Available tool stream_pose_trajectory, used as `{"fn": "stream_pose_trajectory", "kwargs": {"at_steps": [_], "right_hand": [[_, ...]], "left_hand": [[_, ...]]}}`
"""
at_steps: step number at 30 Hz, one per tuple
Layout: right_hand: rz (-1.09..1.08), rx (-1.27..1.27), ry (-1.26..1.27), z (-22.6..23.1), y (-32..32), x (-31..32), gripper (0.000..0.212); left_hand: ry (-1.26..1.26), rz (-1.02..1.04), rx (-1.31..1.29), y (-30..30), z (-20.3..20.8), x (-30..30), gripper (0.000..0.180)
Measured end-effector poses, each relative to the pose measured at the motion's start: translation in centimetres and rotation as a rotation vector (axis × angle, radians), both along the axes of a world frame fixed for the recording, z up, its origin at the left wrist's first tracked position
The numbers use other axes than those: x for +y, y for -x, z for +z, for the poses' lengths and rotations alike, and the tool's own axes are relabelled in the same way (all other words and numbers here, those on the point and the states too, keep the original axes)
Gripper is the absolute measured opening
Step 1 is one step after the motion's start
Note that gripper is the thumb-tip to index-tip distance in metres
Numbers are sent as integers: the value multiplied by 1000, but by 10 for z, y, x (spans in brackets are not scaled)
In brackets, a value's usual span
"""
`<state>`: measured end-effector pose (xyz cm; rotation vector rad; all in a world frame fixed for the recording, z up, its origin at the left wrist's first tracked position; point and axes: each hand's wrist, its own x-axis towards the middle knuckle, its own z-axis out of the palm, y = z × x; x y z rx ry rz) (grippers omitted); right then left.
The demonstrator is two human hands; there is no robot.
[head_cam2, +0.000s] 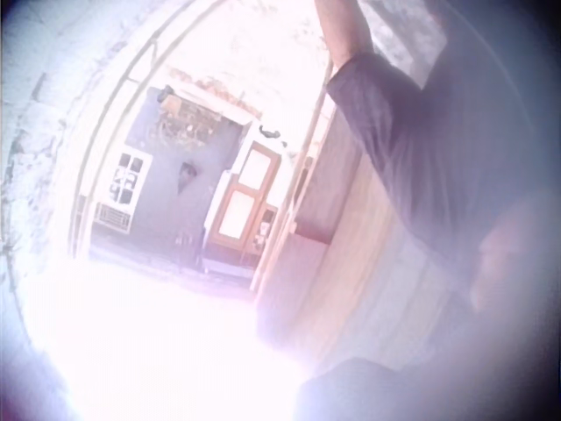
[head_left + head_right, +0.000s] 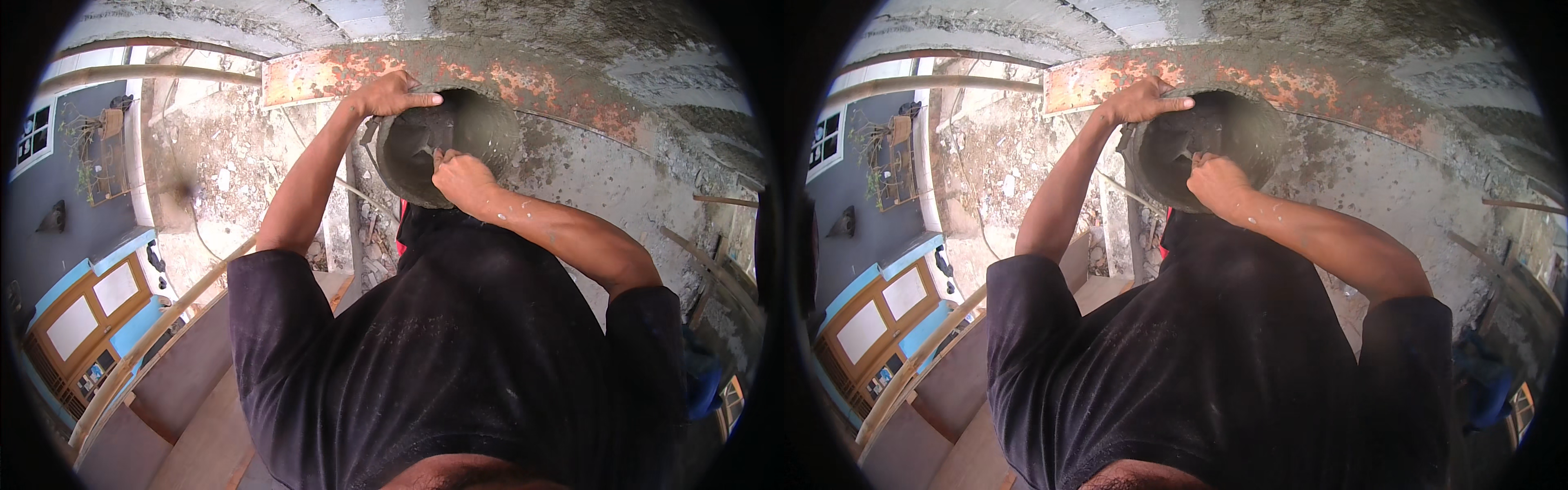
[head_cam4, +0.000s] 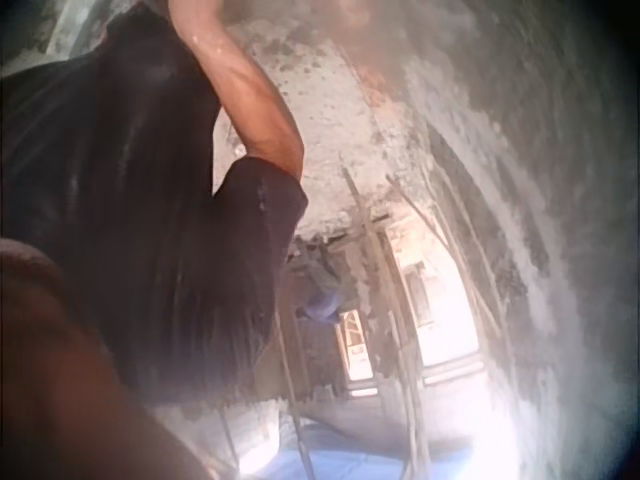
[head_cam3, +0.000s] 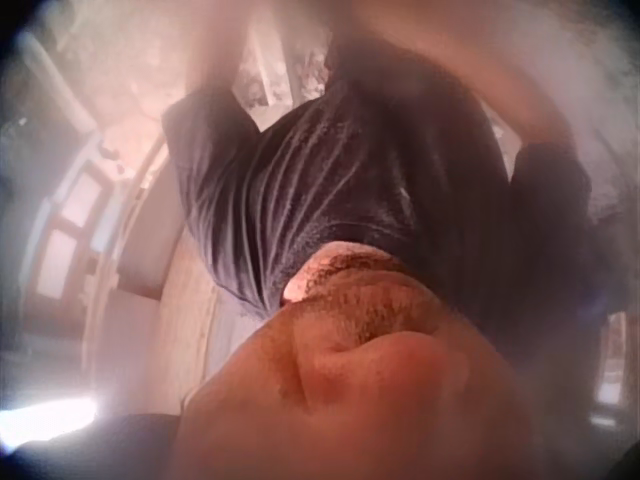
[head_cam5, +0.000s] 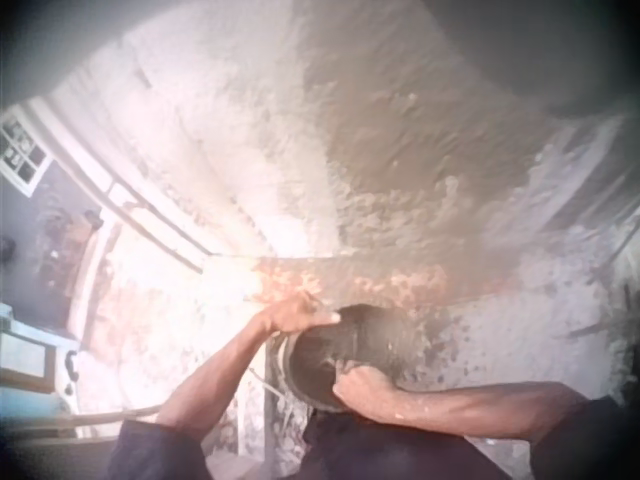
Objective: The person applies mortar to a wall with a trowel, then walks to a mixing area and mixes more mortar with a hoe.
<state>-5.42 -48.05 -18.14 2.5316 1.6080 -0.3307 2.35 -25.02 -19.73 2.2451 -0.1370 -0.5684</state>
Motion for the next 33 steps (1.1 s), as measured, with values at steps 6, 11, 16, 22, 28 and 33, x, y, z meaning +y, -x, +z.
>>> {"fn": "stream_pose_trajectory", "kwargs": {"at_steps": [6,11,16,22,28,33], "right_hand": [[100,325,266,39,-55,-14,28],[-241,146,-44,-7,-54,-6,25],[-52,328,105,2,-52,-31,25],[-248,205,-35,-16,-38,-3,20],[-133,183,-29,25,-70,3,35],[-346,243,145,-43,-90,-44,35]], "left_hand": [[-56,32,109,1,14,-2,82],[4,68,140,-10,-27,11,80],[-117,148,146,-3,-21,35,90],[-129,110,165,-15,-17,25,90],[-59,161,225,-17,-2,14,87],[20,153,225,-23,-13,11,83]]}}
